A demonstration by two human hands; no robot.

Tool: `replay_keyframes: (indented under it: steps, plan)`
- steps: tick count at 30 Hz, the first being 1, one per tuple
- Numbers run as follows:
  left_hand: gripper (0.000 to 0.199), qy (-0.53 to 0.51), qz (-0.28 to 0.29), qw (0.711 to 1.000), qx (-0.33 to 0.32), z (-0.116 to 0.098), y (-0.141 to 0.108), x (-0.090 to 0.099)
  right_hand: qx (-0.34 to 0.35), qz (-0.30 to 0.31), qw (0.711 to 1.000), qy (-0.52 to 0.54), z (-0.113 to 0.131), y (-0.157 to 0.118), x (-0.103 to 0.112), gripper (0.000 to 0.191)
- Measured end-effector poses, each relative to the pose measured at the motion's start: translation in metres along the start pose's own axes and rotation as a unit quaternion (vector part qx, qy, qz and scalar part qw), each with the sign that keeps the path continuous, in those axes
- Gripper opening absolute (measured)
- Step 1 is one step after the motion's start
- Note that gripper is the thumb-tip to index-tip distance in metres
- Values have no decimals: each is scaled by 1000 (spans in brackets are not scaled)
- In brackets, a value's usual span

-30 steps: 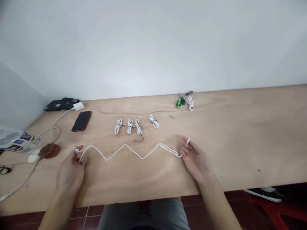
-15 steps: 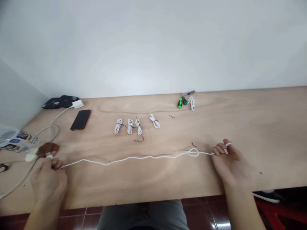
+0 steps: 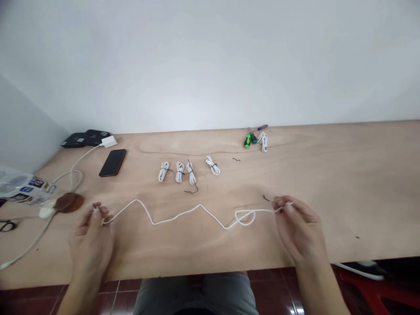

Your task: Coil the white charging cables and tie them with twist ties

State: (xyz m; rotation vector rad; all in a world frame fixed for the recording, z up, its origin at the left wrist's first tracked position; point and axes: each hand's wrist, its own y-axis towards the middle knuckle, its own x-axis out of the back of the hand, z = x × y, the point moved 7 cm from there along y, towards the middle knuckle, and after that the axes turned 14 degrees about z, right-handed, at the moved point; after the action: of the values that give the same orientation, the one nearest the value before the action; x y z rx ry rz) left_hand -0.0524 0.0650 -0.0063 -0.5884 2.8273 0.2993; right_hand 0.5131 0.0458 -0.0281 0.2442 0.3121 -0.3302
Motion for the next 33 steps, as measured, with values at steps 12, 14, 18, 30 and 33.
replay_keyframes:
  steps: [12,14,18,30,33]
  plan:
    - [3,212,305,929,-1,23,-85,-102,-23,296,932,-208,-39,-87,-184,18]
    - [5,208,347,915,5,27,-88,-111,-28,330,923,-198,-46,-93,-199,20]
    - [10,204,398,894,7,29,-90,-118,-23,358,917,-177,-51,-99,-211,22]
    - [10,208,385,899,2,30,-90,-115,-33,337,922,-189,-49,-99,-208,20]
    - [18,210,351,912,-11,22,-83,-110,-48,232,953,-189,-44,-90,-188,24]
